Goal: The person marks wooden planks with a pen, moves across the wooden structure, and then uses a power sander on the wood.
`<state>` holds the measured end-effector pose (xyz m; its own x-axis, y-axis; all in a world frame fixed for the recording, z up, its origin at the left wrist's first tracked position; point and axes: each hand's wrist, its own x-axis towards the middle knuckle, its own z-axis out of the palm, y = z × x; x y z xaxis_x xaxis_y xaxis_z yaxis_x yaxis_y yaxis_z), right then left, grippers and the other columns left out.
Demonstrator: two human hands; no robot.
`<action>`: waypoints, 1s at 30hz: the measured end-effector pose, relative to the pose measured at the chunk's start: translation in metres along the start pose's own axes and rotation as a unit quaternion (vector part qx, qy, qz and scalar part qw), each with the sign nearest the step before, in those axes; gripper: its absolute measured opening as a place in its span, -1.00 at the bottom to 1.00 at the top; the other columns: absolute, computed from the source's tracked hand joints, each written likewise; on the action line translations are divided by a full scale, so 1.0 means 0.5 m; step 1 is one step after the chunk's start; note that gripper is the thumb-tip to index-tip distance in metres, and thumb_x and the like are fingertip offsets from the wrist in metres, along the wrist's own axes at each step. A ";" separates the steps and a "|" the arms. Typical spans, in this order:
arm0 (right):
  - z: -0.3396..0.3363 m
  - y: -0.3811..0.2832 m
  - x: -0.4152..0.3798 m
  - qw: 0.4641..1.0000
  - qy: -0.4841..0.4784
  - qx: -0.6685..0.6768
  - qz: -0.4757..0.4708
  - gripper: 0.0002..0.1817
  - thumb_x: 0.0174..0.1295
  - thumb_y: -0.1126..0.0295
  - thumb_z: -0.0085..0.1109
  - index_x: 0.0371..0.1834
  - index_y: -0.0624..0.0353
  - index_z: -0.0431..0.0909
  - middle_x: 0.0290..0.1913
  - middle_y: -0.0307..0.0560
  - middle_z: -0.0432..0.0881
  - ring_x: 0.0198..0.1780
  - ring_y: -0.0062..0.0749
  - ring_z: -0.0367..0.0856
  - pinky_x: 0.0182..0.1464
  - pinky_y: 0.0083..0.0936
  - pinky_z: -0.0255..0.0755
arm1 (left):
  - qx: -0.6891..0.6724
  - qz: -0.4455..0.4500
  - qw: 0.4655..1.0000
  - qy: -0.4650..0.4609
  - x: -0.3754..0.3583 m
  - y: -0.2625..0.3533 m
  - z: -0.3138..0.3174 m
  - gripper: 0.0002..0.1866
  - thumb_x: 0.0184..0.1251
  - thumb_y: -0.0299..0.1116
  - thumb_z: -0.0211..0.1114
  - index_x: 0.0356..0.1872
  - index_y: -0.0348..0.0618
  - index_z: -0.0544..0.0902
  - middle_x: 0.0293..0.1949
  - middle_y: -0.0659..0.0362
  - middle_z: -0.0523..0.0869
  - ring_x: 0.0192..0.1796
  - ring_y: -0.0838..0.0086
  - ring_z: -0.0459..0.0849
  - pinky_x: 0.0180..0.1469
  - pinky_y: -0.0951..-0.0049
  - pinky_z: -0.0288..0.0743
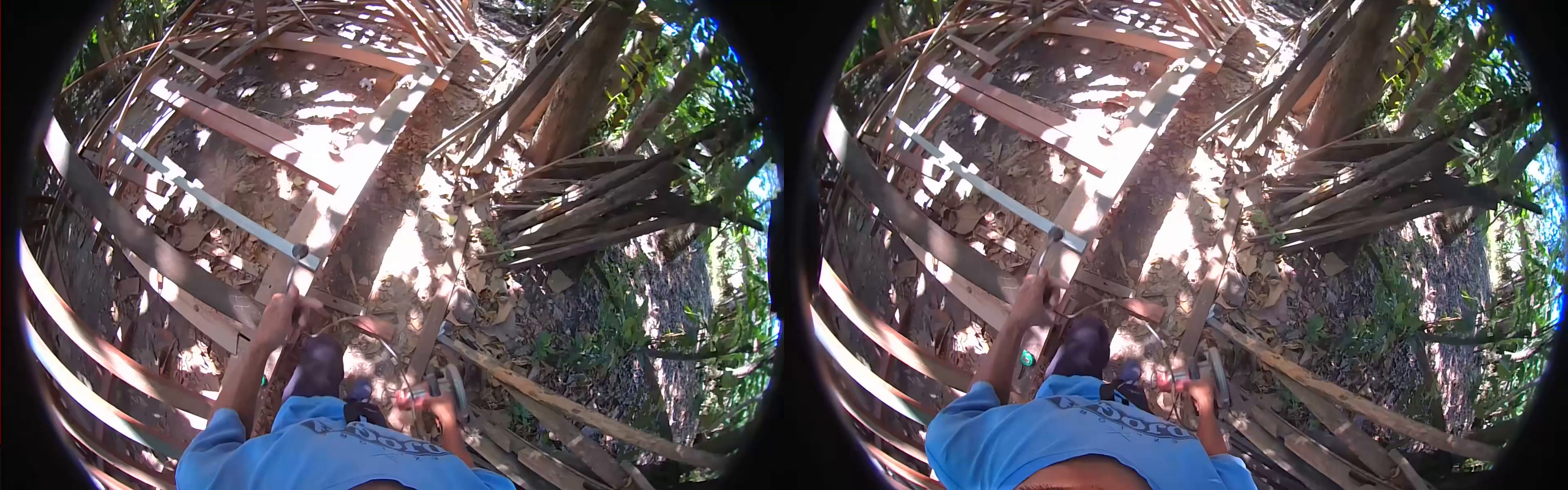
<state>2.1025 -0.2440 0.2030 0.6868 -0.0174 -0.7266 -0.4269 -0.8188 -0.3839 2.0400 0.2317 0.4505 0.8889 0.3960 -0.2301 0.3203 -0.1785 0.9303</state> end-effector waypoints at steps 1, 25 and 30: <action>-0.041 -0.074 0.044 0.997 0.029 -0.019 -0.069 -0.59 -0.16 0.25 0.51 -0.31 0.36 0.73 -0.47 0.03 0.73 -0.38 -0.25 0.75 -0.24 -0.27 0.59 | -0.042 0.002 0.999 -0.003 0.075 0.006 -0.005 -0.14 0.61 0.31 -0.27 -0.15 -0.31 0.79 -0.64 0.35 0.48 -0.53 0.65 0.48 -0.47 0.55 0.28; -0.759 -1.378 1.110 0.944 -0.035 0.328 -0.035 -0.84 0.15 0.47 0.29 -0.56 0.18 0.55 -0.68 -0.17 0.52 -0.74 -0.50 0.48 -0.73 -0.52 0.34 | -0.194 0.082 0.932 0.295 1.708 0.436 -0.252 -0.26 0.66 0.24 -0.22 0.07 -0.27 0.70 -0.57 0.36 0.42 -0.54 0.71 0.31 -0.50 0.62 0.13; -0.918 -1.746 1.233 0.954 -0.091 0.275 -0.077 -0.71 0.10 0.39 0.36 -0.71 0.15 0.50 -0.75 -0.21 0.48 -0.80 -0.56 0.37 -0.77 -0.58 0.16 | -0.244 0.029 0.899 0.363 1.881 0.473 -0.226 -0.29 0.64 0.23 -0.16 0.06 -0.27 0.70 -0.66 0.36 0.38 -0.63 0.70 0.27 -0.56 0.62 0.17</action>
<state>3.1687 0.1965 0.3516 0.6743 0.2195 -0.7050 -0.6074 -0.3779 -0.6987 2.9149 0.6635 0.4865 0.3953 0.9136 -0.0948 -0.0583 0.1279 0.9901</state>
